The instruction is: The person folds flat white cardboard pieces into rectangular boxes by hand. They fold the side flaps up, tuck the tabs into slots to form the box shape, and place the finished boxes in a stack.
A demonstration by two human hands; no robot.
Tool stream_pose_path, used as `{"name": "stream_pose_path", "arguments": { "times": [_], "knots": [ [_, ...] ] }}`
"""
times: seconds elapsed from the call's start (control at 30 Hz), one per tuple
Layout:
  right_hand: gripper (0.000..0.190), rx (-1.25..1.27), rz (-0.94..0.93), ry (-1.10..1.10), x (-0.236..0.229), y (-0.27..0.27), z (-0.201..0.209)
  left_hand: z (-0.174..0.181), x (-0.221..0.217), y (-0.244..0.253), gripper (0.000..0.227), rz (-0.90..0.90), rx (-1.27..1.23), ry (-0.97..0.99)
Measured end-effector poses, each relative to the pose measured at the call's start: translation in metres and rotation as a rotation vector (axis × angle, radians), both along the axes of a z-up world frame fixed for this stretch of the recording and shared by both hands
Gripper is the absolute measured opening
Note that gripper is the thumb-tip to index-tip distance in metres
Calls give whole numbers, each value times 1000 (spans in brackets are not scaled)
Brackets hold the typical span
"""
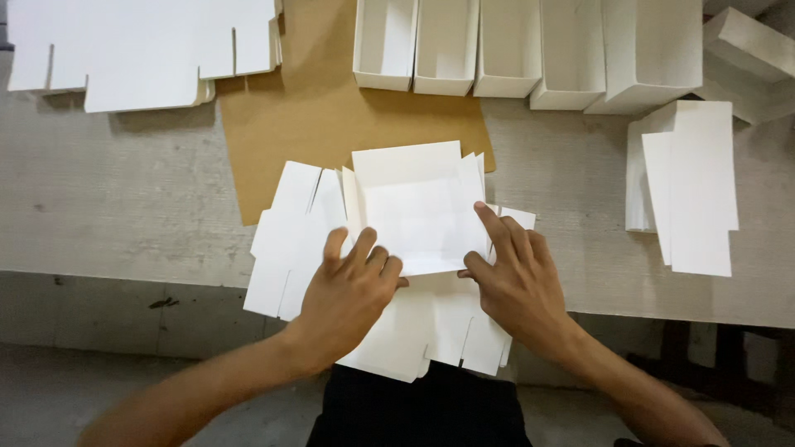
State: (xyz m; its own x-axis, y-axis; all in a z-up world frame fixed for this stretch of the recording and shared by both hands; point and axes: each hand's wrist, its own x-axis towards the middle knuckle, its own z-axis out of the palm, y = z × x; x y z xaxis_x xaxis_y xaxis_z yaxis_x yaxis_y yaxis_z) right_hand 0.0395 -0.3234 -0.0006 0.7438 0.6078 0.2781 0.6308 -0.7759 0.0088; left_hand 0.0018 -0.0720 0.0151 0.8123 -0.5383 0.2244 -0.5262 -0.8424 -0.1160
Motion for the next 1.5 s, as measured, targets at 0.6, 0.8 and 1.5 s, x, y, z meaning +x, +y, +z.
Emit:
{"name": "stream_pose_path", "arguments": {
  "times": [0.6, 0.8, 1.5],
  "knots": [
    [30, -152, 48, -90, -10, 13, -4, -23, -7, 31, 24, 17, 4, -61],
    [39, -211, 6, -93, -5, 21, 2, -27, -9, 36, 21, 109, 59, -154],
    [19, -197, 252, 216, -21, 23, 26, 2, 1, 23, 12, 108, -69, -158]
  ]
}}
